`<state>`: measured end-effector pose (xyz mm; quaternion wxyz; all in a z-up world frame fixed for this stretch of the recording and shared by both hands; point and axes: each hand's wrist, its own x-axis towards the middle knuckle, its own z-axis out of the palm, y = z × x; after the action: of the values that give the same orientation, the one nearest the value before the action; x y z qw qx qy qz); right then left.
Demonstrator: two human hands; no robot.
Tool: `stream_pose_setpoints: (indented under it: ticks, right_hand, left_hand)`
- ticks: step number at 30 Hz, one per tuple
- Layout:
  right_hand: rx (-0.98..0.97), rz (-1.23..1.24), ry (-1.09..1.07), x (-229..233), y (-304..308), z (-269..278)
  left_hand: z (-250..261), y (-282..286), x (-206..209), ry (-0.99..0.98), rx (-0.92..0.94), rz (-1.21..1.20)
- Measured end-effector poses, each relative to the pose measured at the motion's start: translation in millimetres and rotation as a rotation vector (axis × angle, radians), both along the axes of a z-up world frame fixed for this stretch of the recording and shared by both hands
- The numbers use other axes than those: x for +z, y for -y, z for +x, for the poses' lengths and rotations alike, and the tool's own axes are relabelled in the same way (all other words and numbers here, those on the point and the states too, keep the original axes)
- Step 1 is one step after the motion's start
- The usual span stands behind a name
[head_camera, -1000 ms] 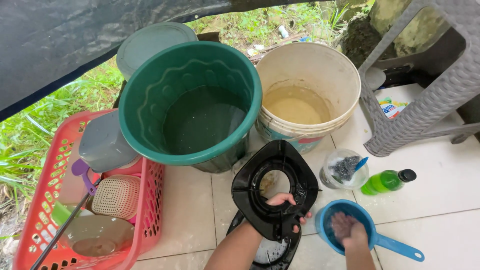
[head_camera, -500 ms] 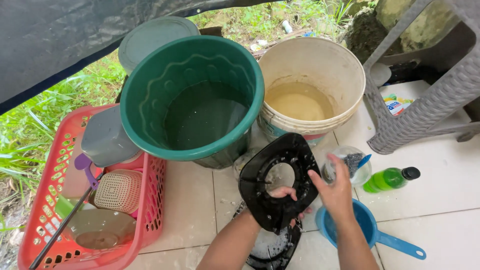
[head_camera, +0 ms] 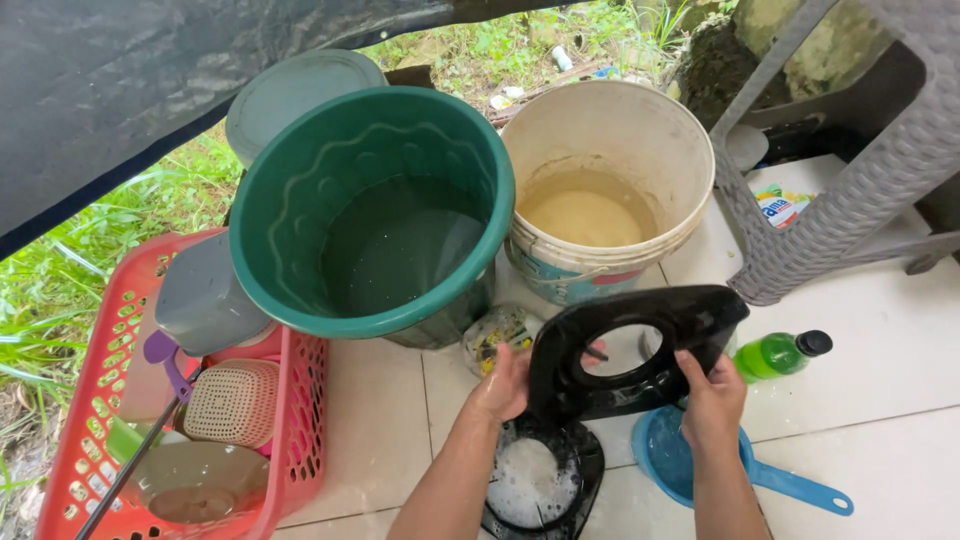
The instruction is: Scrubbing and rinsing gas stove burner supports with a scouring pad and water from a bucket.
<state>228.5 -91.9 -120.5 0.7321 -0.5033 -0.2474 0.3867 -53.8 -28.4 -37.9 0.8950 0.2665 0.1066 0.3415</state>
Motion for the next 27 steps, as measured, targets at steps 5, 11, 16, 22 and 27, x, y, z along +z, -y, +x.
stream_pose_setpoints:
  ticks: [5,11,16,22,27]
  right_hand:
    - [0.031,-0.303,-0.104,-6.8,12.3,-0.1]
    - [-0.159,-0.514,-0.531,-104.3,49.3,36.6]
    - [-0.187,-0.893,-0.573,-220.1,67.9,69.4]
    - [0.587,0.310,-1.119,-55.4,36.6,0.6]
    - [0.876,-0.361,-0.037,92.7,28.4,-76.1]
  left_hand:
    - [1.6,-3.8,-12.4,-0.519,0.181,0.309]
    - [-6.4,-3.3,-4.7,-0.846,0.220,0.345]
    - [4.2,11.7,13.0,-0.944,0.286,0.570]
    - [8.9,12.2,-3.4,-0.940,0.323,0.571]
    - [28.0,18.8,-8.6,-1.000,0.269,0.207]
